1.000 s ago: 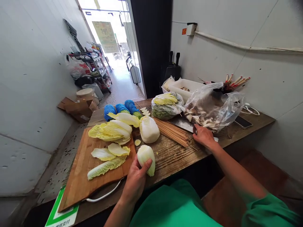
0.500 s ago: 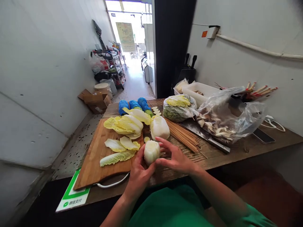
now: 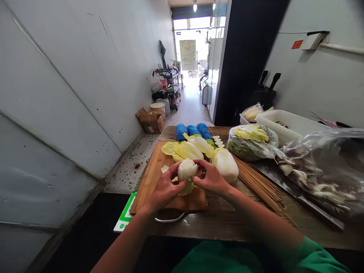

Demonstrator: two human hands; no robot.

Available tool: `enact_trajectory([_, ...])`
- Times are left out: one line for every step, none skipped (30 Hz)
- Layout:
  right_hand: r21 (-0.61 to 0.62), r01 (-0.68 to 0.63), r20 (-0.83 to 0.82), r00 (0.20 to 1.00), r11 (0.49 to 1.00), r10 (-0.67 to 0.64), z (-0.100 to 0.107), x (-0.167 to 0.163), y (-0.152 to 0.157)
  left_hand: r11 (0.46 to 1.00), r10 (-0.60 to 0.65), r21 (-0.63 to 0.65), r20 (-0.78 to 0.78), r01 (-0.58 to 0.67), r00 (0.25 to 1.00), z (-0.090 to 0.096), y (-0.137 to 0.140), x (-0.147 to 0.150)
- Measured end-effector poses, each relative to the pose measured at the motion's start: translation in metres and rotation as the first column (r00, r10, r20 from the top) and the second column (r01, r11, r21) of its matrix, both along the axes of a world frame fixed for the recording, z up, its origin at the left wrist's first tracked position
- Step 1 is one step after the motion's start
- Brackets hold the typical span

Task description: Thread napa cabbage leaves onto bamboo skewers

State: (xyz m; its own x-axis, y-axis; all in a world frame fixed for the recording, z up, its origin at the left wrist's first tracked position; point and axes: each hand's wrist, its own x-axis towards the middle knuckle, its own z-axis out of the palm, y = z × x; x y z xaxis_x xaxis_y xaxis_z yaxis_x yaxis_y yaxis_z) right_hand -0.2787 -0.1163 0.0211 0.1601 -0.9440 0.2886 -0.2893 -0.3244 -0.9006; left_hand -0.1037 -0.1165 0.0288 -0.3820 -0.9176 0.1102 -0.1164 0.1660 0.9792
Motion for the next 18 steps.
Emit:
enact_trajectory([0.001, 0.026, -0.017, 1.0, 1.0, -0.026, 0.0, 0.003, -0.003, 1.0, -0.007, 0.022, -0.009, 0.007, 1.0, -0.001, -0.003, 0.002])
enact_trajectory([0.003, 0.051, -0.025, 0.998, 0.999, -0.051, 0.0, 0.006, -0.005, 0.999, -0.007, 0.036, -0.01, 0.007, 1.0, -0.002, -0.006, 0.003])
enact_trajectory([0.006, 0.077, -0.027, 0.997, 0.997, -0.077, 0.0, 0.008, -0.006, 0.999, -0.002, 0.045, -0.005, 0.002, 1.0, -0.002, -0.009, 0.004])
enact_trajectory([0.011, 0.099, -0.027, 0.995, 0.995, -0.099, 0.001, 0.01, -0.007, 0.999, 0.007, 0.048, 0.001, -0.007, 1.0, -0.002, -0.012, 0.005])
enact_trajectory([0.017, 0.116, -0.025, 0.993, 0.993, -0.116, 0.002, 0.011, -0.008, 0.999, 0.012, 0.051, 0.005, -0.012, 1.0, -0.001, -0.014, 0.005])
enact_trajectory([0.024, 0.129, -0.018, 0.992, 0.991, -0.129, 0.004, 0.013, -0.009, 0.998, 0.014, 0.055, 0.004, -0.014, 1.0, 0.001, -0.017, 0.005])
enact_trajectory([0.032, 0.138, -0.008, 0.99, 0.99, -0.138, 0.005, 0.013, -0.01, 0.998, 0.013, 0.059, -0.002, -0.013, 1.0, 0.003, -0.019, 0.005])
enact_trajectory([0.041, 0.145, 0.006, 0.989, 0.989, -0.145, 0.007, 0.014, -0.012, 0.998, 0.013, 0.061, -0.009, -0.012, 1.0, 0.006, -0.022, 0.005])
enact_trajectory([0.053, 0.151, 0.024, 0.988, 0.987, -0.152, 0.009, 0.014, -0.013, 0.998, 0.011, 0.059, -0.012, -0.011, 1.0, 0.01, -0.023, 0.004])
enact_trajectory([0.068, 0.156, 0.044, 0.986, 0.985, -0.159, 0.012, 0.015, -0.015, 0.999, 0.012, 0.051, -0.011, -0.011, 1.0, 0.015, -0.025, 0.003])
enact_trajectory([0.085, 0.159, 0.066, 0.984, 0.984, -0.164, 0.014, 0.015, -0.017, 0.999, 0.009, 0.034, -0.001, -0.009, 1.0, 0.02, -0.026, 0.002])
enact_trajectory([0.105, 0.156, 0.09, 0.982, 0.982, -0.166, 0.015, 0.015, -0.018, 1.0, 0.007, 0.002, 0.019, -0.007, 1.0, 0.025, -0.026, 0.001])
enact_trajectory([0.126, 0.148, 0.115, 0.98, 0.981, -0.163, 0.017, 0.016, -0.02, 0.999, 0.003, -0.04, 0.047, -0.001, 0.999, 0.03, -0.027, 0.001])
enact_trajectory([0.146, 0.14, 0.138, 0.977, 0.979, -0.16, 0.018, 0.016, -0.02, 0.996, -0.002, -0.086, 0.082, 0.009, 0.997, 0.033, -0.027, 0.0])
enact_trajectory([0.162, 0.132, 0.159, 0.975, 0.978, -0.158, 0.019, 0.017, -0.021, 0.992, -0.005, -0.128, 0.115, 0.02, 0.993, 0.036, -0.027, 0.0])
enact_trajectory([0.175, 0.125, 0.176, 0.972, 0.977, -0.156, 0.019, 0.017, -0.02, 0.987, -0.009, -0.157, 0.143, 0.032, 0.99, 0.037, -0.027, 0.0])
enact_trajectory([0.186, 0.117, 0.191, 0.97, 0.976, -0.153, 0.019, 0.017, -0.02, 0.985, -0.013, -0.17, 0.159, 0.041, 0.987, 0.037, -0.027, 0.001])
enact_trajectory([0.196, 0.108, 0.205, 0.968, 0.975, -0.148, 0.018, 0.017, -0.019, 0.985, -0.023, -0.164, 0.164, 0.05, 0.986, 0.036, -0.027, 0.002])
